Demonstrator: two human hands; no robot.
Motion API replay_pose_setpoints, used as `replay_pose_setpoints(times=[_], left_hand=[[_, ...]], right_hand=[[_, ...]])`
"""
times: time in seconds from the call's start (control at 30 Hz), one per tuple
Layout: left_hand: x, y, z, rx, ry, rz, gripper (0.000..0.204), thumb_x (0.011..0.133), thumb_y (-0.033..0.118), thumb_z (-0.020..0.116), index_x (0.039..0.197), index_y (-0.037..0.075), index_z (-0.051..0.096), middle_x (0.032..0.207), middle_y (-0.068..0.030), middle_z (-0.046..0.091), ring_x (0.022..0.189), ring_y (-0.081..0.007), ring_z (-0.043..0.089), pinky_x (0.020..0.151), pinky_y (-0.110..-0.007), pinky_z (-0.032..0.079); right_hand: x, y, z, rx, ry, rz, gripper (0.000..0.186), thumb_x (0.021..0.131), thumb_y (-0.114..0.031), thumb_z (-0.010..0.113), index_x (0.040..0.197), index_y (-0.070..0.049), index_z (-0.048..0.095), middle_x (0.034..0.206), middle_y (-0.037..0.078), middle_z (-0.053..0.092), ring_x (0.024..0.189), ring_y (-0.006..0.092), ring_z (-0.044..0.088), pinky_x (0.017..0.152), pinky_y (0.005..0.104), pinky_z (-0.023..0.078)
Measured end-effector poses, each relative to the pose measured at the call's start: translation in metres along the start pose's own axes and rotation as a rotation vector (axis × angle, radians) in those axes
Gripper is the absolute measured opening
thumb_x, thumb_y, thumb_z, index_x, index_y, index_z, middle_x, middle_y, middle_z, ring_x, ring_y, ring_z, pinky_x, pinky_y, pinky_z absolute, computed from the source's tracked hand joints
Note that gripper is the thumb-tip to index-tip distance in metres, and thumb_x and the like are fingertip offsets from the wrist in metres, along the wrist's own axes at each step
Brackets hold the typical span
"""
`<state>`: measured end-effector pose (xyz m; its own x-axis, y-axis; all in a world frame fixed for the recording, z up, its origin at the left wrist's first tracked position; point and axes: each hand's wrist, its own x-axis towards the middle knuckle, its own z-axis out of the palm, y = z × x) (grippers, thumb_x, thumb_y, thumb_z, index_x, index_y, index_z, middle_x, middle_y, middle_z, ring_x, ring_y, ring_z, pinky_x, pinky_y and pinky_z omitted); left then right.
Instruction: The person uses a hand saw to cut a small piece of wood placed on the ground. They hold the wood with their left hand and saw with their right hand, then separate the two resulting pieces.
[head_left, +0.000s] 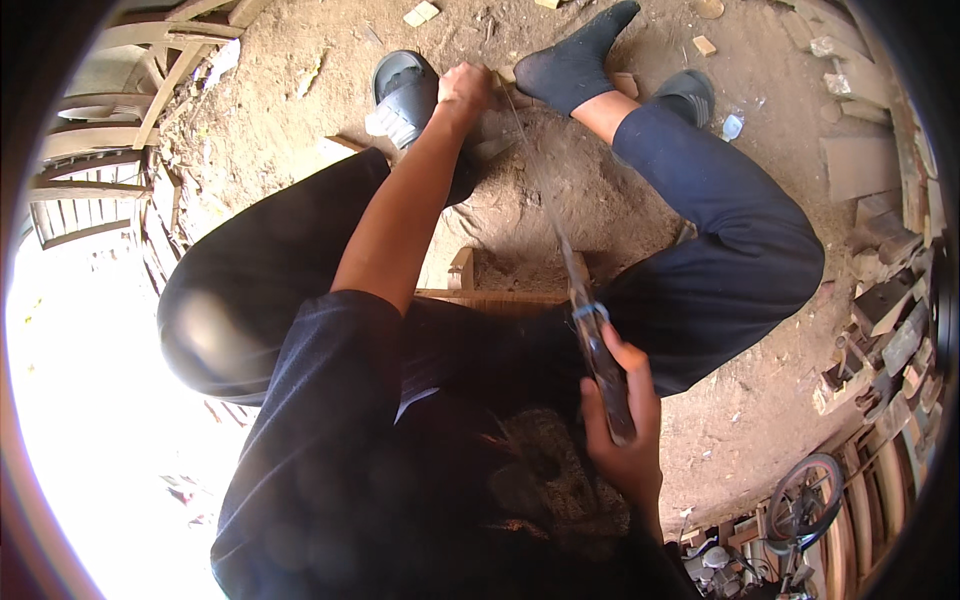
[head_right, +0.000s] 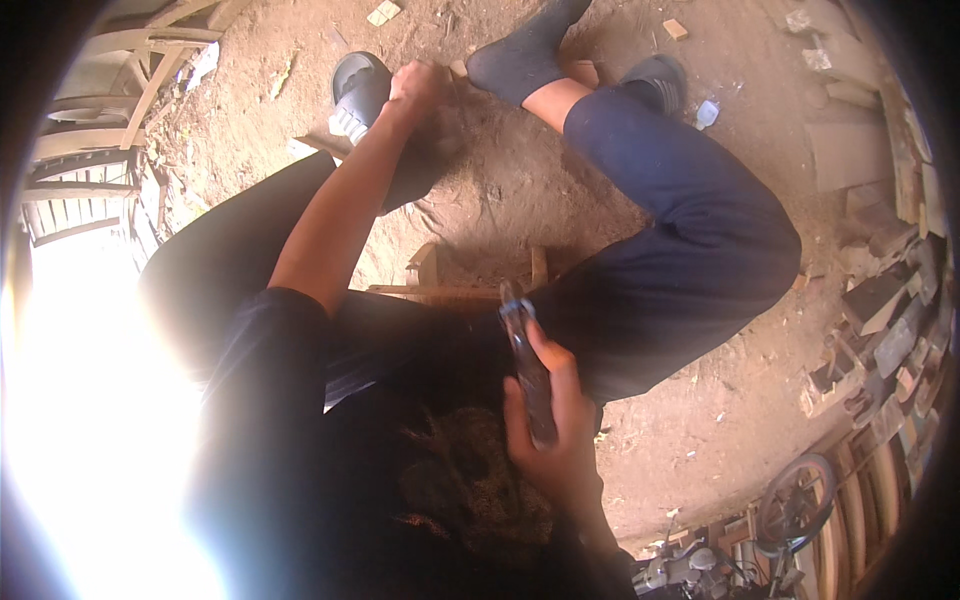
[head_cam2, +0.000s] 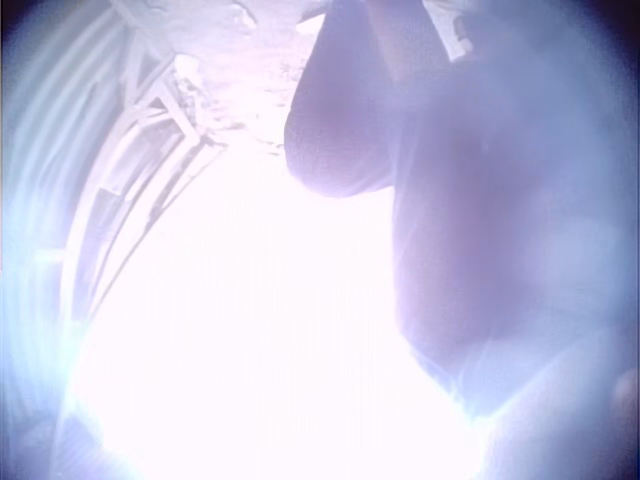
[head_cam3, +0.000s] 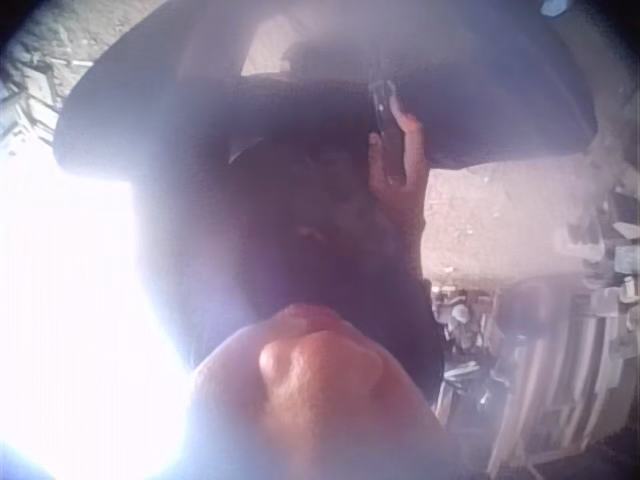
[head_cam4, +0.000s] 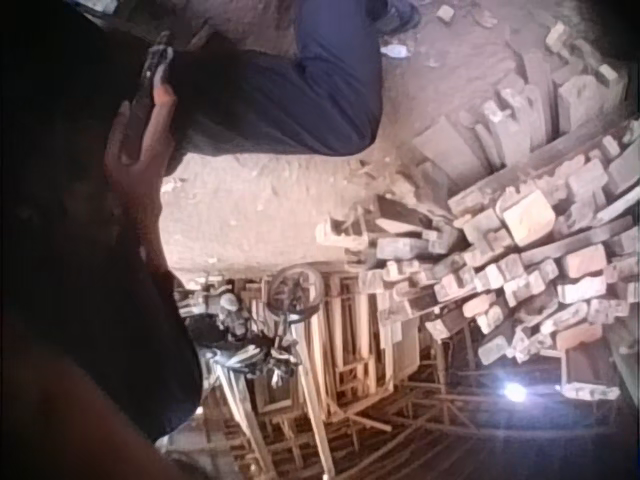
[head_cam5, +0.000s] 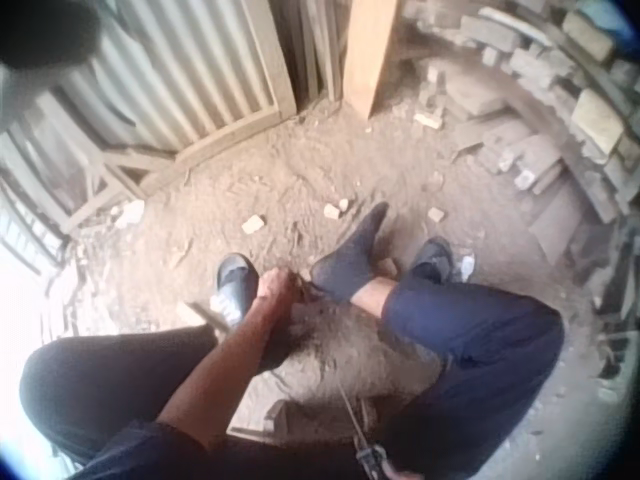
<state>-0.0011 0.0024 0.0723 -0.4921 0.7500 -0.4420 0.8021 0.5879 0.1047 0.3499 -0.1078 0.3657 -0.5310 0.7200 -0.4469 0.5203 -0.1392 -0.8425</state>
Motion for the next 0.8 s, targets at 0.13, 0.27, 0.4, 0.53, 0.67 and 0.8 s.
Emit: replay_pose_setpoints(times=[0.13,0.27,0.4,0.53,0.67,0.8], left_hand=[[0.004,0.005,-0.005,0.034,-0.032,-0.012,0.048,0.071,0.04,0.081,0.106,0.009,0.071,0.11,-0.0137,0.069,0.105,-0.0289,0.067,0.088,-0.038,0.055],[0.012,-0.001,0.008,0.008,-0.007,-0.004,0.052,0.071,0.048,0.079,0.104,0.008,0.072,0.108,-0.0142,0.07,0.104,-0.0287,0.067,0.087,-0.038,0.055],[0.007,0.005,0.003,0.026,-0.024,0.068,0.055,0.067,0.05,0.081,0.103,0.009,0.072,0.107,-0.0142,0.07,0.104,-0.029,0.067,0.087,-0.039,0.055],[0.005,-0.002,0.004,0.037,-0.028,0.062,0.062,0.064,0.053,0.083,0.105,0.008,0.071,0.106,-0.0143,0.07,0.104,-0.0285,0.067,0.088,-0.04,0.054],[-0.001,0.001,0.002,0.043,0.009,0.104,0.06,0.067,0.052,0.081,0.104,0.007,0.069,0.105,-0.015,0.07,0.103,-0.0295,0.067,0.088,-0.04,0.054],[0.005,-0.014,0.01,-0.04,0.042,0.172,0.058,0.071,0.054,0.076,0.101,0.006,0.069,0.103,-0.0177,0.069,0.099,-0.0334,0.066,0.087,-0.042,0.053]], right_hand=[[0.007,-0.009,-0.01,-0.017,-0.063,-0.038,0.049,0.087,0.002,0.061,0.134,-0.002,0.048,0.096,0.015,0.064,0.075,0.0181,0.062,0.07,0.0281,0.047],[-0.001,-0.013,-0.007,0.008,-0.029,0.028,0.048,0.088,0.001,0.059,0.135,-0.002,0.048,0.098,0.015,0.064,0.077,0.0176,0.061,0.074,0.0271,0.047],[-0.009,-0.001,-0.019,-0.063,-0.009,-0.002,0.047,0.09,-0.003,0.058,0.136,0.0,0.048,0.11,0.019,0.064,0.092,0.0182,0.064,0.08,0.0265,0.047],[-0.04,-0.01,-0.039,0.002,-0.006,0.204,0.052,0.088,-0.007,0.059,0.137,0.002,0.048,0.124,0.021,0.06,0.103,0.0224,0.063,0.086,0.0287,0.047],[-0.036,-0.007,-0.049,0.048,0.171,0.175,0.055,0.09,-0.018,0.057,0.137,0.006,0.047,0.116,0.017,0.061,0.099,0.0193,0.059,0.087,0.0298,0.045],[-0.021,-0.018,-0.054,0.106,0.331,-0.032,0.059,0.09,-0.026,0.059,0.135,0.009,0.046,0.094,0.012,0.062,0.066,0.0082,0.053,0.063,0.0187,0.045]])
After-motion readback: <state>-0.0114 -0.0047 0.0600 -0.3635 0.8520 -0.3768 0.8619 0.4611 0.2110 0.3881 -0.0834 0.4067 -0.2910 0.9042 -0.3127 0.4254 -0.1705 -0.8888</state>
